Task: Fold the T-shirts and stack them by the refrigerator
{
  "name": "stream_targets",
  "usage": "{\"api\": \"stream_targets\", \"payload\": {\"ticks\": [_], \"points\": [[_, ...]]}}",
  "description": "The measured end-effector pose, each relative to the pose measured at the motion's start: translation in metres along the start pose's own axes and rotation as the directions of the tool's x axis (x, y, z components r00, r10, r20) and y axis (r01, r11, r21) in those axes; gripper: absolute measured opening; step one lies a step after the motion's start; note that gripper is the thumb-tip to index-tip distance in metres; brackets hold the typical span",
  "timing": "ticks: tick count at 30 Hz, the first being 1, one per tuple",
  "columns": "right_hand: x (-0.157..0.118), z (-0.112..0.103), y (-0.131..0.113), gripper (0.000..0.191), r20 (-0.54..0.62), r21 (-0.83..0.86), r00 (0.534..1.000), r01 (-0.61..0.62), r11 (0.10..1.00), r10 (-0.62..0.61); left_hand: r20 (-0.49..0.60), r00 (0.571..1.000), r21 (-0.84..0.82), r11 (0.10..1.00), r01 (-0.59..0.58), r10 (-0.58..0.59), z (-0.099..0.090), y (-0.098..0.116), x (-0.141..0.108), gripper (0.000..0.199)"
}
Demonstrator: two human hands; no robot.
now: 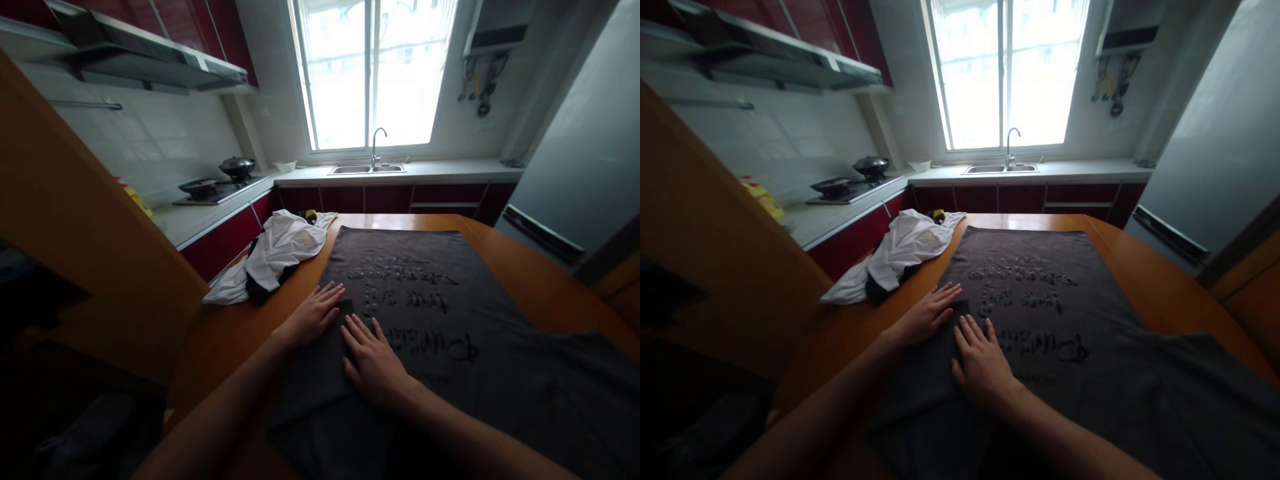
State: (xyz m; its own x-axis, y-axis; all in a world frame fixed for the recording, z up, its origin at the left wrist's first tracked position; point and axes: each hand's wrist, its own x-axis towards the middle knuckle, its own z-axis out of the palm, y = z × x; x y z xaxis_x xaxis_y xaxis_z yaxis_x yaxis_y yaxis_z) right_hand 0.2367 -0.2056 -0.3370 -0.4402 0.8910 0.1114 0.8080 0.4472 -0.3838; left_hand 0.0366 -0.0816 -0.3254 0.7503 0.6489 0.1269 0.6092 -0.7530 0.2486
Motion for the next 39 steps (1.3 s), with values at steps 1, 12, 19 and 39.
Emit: {"api": "stream_targets", "payload": {"ticks": [1,12,19,39], "points": [[0.000,0.000,0.000,0.066,-0.003,-0.003,1.000,-0.001,1.000,0.001,0.030,0.999,0.005,1.000,0.016,-0.017,0.000,-0.001,-0.001,0.055],[-0.003,0.000,0.001,0.064,-0.016,-0.029,1.000,0.006,1.000,-0.006,-0.113,0.979,-0.095,0.983,0.158,-0.168,-0.009,-0.009,-0.002,0.051],[-0.004,0.000,0.001,0.063,-0.010,-0.038,1.000,0.004,0.999,-0.004,0.003,0.988,-0.090,0.984,0.156,-0.156,-0.012,-0.011,-0.003,0.051],[-0.006,0.000,0.002,0.062,-0.007,-0.068,1.000,0.018,0.997,-0.018,0.072,0.997,0.098,0.995,-0.005,-0.002,-0.005,0.112,-0.101,0.074]]}}
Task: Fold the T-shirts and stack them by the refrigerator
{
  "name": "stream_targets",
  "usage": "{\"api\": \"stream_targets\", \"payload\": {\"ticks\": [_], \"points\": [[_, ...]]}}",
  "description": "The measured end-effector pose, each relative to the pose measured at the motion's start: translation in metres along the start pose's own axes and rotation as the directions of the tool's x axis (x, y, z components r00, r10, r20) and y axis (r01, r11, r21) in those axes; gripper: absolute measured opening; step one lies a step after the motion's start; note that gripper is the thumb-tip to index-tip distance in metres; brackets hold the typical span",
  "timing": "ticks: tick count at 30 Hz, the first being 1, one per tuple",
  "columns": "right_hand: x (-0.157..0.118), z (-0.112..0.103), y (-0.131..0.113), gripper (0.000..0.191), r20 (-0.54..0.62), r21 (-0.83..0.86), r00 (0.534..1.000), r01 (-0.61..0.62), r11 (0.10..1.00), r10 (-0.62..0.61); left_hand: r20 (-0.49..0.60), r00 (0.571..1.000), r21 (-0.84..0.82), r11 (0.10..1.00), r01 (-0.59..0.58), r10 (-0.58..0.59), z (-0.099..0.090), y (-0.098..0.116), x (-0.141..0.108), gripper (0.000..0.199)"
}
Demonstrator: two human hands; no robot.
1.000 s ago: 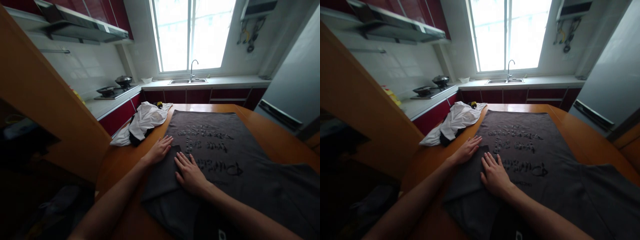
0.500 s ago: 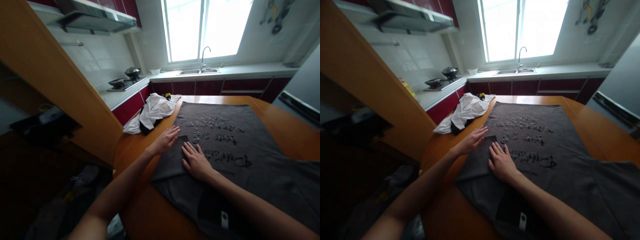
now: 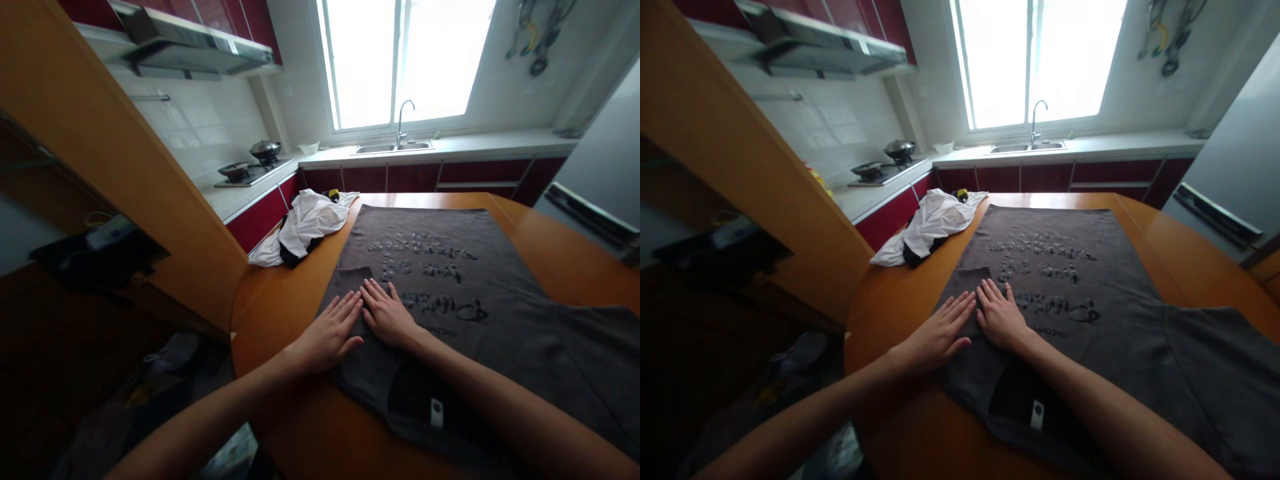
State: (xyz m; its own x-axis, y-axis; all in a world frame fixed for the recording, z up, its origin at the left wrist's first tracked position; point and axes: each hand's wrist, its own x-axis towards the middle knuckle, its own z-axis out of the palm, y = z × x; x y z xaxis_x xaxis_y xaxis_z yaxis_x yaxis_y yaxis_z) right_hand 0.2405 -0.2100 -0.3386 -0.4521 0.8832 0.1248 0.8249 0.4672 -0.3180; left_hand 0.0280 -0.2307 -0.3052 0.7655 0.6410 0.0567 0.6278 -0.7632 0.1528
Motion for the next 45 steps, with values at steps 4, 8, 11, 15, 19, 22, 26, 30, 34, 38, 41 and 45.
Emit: {"api": "stream_targets", "payload": {"ticks": [4,8,11,15,19,22,26,30,34,38,41,45], "points": [[0.000,0.000,0.000,0.062,0.001,-0.002,1.000,0.000,1.000,0.000,0.035,0.999,0.001,1.000,0.006,-0.006,0.014,0.011,-0.011,0.080],[0.000,0.000,0.000,0.062,-0.002,-0.004,1.000,0.007,1.000,-0.007,0.061,0.998,-0.014,1.000,-0.027,0.027,0.018,0.017,-0.019,0.083],[0.001,0.001,0.000,0.061,-0.009,-0.004,1.000,0.006,1.000,-0.006,0.093,0.995,-0.045,0.999,-0.028,0.032,0.011,0.018,-0.022,0.084],[0.001,0.001,0.000,0.062,-0.005,0.001,1.000,0.001,1.000,-0.001,0.038,0.999,-0.098,0.995,-0.006,0.010,-0.013,-0.004,-0.009,0.069],[0.001,0.001,0.000,0.063,0.001,-0.002,1.000,-0.004,1.000,0.004,-0.090,0.988,-0.126,0.985,0.118,-0.129,-0.027,-0.048,0.040,0.053],[0.002,0.000,-0.001,0.063,0.003,-0.006,1.000,-0.007,1.000,0.007,-0.122,0.979,-0.131,0.980,0.148,-0.165,-0.015,-0.076,0.082,0.053],[0.003,-0.001,-0.001,0.063,-0.004,0.001,1.000,-0.004,1.000,0.004,-0.059,0.974,-0.081,0.973,0.216,-0.221,0.014,-0.094,0.110,0.059],[0.003,-0.001,-0.001,0.063,-0.024,0.022,1.000,0.006,1.000,-0.005,-0.090,0.973,-0.019,0.977,0.213,-0.214,0.030,-0.100,0.109,0.061],[0.002,-0.002,-0.001,0.064,-0.038,0.032,0.999,0.010,0.999,-0.009,-0.203,0.967,0.005,0.987,0.158,-0.154,0.028,-0.099,0.108,0.058],[0.003,-0.003,-0.002,0.065,-0.038,0.025,0.999,0.010,1.000,-0.009,-0.114,0.991,-0.050,0.997,0.059,-0.065,0.024,-0.094,0.113,0.054],[0.003,-0.003,-0.002,0.066,-0.036,0.020,0.999,0.006,1.000,-0.005,-0.018,0.998,-0.072,0.995,0.064,-0.066,0.025,-0.091,0.114,0.054],[0.003,-0.001,-0.002,0.066,-0.041,0.019,0.999,0.003,1.000,-0.002,-0.052,0.996,-0.059,0.996,0.063,-0.066,0.022,-0.088,0.113,0.054]]}}
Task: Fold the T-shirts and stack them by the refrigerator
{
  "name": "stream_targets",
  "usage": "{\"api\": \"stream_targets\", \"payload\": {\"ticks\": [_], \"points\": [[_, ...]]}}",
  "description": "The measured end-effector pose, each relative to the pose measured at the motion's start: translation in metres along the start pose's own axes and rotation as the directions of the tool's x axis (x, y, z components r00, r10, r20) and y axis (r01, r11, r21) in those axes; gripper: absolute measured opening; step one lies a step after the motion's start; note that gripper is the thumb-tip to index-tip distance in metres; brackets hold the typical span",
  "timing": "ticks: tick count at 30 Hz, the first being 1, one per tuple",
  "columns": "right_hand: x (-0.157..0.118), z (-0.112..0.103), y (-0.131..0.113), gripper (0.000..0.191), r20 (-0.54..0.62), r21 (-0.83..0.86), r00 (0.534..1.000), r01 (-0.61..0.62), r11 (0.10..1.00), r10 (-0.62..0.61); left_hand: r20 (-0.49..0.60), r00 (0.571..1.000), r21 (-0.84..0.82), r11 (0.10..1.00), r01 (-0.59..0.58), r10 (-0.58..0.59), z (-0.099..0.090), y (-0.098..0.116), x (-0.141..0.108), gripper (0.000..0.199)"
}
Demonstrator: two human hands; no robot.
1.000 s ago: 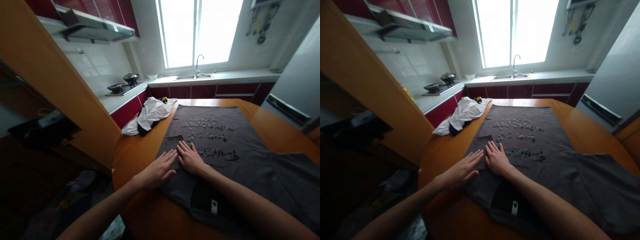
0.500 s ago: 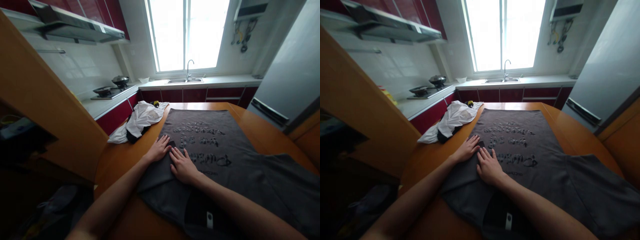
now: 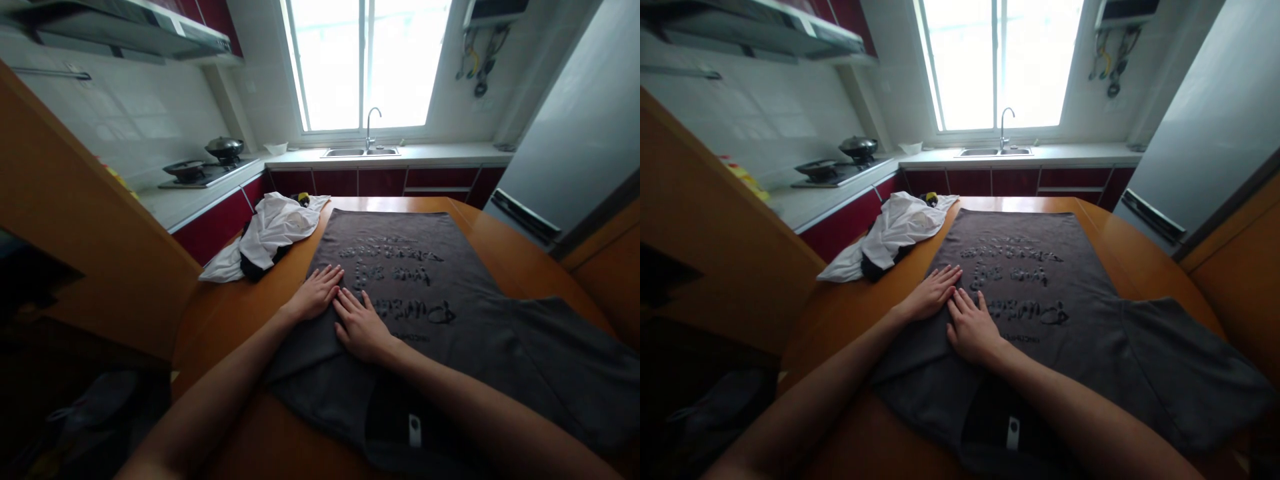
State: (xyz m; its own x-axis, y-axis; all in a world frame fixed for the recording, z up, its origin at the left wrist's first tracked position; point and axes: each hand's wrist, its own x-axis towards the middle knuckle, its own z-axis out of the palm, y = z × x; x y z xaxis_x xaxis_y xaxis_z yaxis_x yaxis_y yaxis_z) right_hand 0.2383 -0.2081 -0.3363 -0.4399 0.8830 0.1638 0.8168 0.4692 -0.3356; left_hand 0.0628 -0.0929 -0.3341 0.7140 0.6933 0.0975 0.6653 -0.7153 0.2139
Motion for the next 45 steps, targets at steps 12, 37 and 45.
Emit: {"api": "stream_targets", "payload": {"ticks": [12,37,45], "points": [[0.000,0.000,0.001,0.062,-0.020,0.029,1.000,0.003,1.000,-0.002,-0.189,0.981,-0.012,0.999,-0.049,0.046,-0.005,-0.006,-0.004,0.047],[0.010,-0.102,0.056,0.025,-0.353,0.824,0.691,-0.090,0.559,0.631,0.027,0.996,0.048,0.996,-0.080,0.079,0.005,-0.017,0.003,0.066],[-0.164,-0.156,0.162,0.031,-0.692,0.570,0.251,-0.387,0.725,0.677,-0.013,0.995,0.049,0.994,-0.095,0.096,0.012,-0.025,0.008,0.070]]}}
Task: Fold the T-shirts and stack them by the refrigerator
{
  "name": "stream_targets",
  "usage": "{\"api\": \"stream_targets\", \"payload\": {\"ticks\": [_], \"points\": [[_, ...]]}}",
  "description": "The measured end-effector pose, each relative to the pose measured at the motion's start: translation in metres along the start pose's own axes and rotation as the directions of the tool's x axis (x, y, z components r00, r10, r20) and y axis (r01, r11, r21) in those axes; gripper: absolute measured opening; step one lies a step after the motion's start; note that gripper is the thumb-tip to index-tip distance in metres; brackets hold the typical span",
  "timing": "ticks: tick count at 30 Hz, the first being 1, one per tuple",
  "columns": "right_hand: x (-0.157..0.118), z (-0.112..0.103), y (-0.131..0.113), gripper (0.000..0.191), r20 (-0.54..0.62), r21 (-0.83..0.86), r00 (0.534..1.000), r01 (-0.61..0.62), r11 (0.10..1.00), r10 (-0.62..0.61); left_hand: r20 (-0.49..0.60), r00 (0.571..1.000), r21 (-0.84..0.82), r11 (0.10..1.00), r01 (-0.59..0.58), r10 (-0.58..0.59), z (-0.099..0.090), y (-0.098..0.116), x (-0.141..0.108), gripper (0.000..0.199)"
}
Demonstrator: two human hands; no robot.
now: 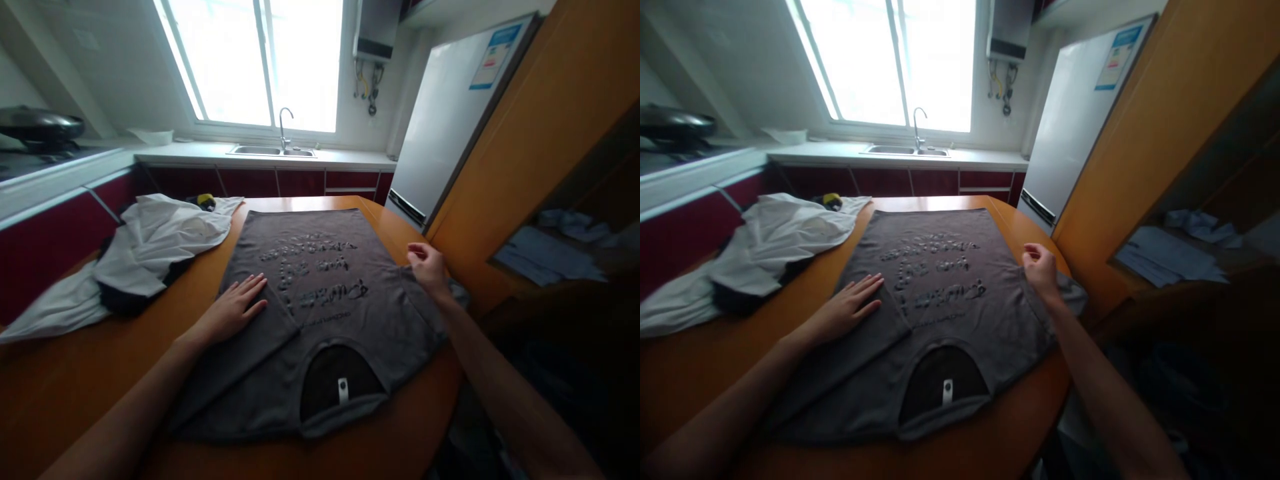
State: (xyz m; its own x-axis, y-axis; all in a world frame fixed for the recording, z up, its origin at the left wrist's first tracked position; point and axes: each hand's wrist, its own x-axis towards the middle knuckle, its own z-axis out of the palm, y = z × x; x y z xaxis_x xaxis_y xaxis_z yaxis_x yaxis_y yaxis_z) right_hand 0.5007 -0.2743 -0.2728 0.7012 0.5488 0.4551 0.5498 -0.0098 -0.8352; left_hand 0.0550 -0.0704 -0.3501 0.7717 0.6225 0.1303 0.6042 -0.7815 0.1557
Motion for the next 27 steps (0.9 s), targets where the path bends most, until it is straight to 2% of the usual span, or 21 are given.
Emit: {"api": "stream_targets", "payload": {"ticks": [2,5,7,9,11,14,16,19,22,24,27], "points": [[-0.005,-0.043,0.044,0.031,-0.134,-0.141,0.991,-0.048,0.989,0.028,-0.021,1.000,0.004,1.000,-0.007,0.007,0.002,-0.002,0.001,0.069],[-0.029,-0.092,0.096,0.031,-0.209,-0.349,0.976,-0.135,0.927,0.063,-0.031,0.999,0.012,1.000,-0.007,0.007,0.003,-0.005,0.003,0.068],[-0.048,-0.111,0.118,0.037,-0.306,-0.441,0.951,-0.186,0.878,0.047,-0.025,1.000,0.023,1.000,-0.001,0.002,0.004,-0.006,0.004,0.069],[-0.063,-0.119,0.133,0.043,-0.421,-0.458,0.906,-0.259,0.850,0.050,-0.011,1.000,0.040,0.999,-0.006,0.006,0.003,-0.007,0.004,0.070],[-0.069,-0.121,0.140,0.045,-0.467,-0.397,0.875,-0.339,0.853,0.130,0.002,1.000,0.057,0.998,-0.016,0.016,0.004,-0.008,0.004,0.072],[-0.067,-0.117,0.143,0.047,-0.378,-0.243,0.877,-0.404,0.882,0.298,0.001,1.000,0.085,0.996,-0.022,0.022,0.005,-0.011,0.005,0.071],[-0.060,-0.113,0.142,0.042,-0.354,-0.130,0.869,-0.413,0.902,0.346,-0.003,1.000,0.097,0.995,-0.019,0.019,0.007,-0.013,0.005,0.069],[-0.049,-0.105,0.139,0.037,-0.424,-0.013,0.831,-0.402,0.915,0.359,-0.006,1.000,0.093,0.995,-0.022,0.022,0.009,-0.017,0.006,0.069],[-0.042,-0.097,0.134,0.041,-0.476,0.038,0.809,-0.373,0.927,0.345,0.007,1.000,0.077,0.997,-0.026,0.026,0.009,-0.017,0.006,0.069],[-0.037,-0.091,0.124,0.040,-0.474,0.084,0.821,-0.318,0.944,0.319,0.016,1.000,0.068,0.998,-0.016,0.015,0.008,-0.016,0.006,0.070],[-0.033,-0.080,0.093,0.034,-0.401,0.147,0.885,-0.191,0.971,0.235,0.011,1.000,0.062,0.998,0.005,-0.006,0.006,-0.014,0.006,0.071]]}}
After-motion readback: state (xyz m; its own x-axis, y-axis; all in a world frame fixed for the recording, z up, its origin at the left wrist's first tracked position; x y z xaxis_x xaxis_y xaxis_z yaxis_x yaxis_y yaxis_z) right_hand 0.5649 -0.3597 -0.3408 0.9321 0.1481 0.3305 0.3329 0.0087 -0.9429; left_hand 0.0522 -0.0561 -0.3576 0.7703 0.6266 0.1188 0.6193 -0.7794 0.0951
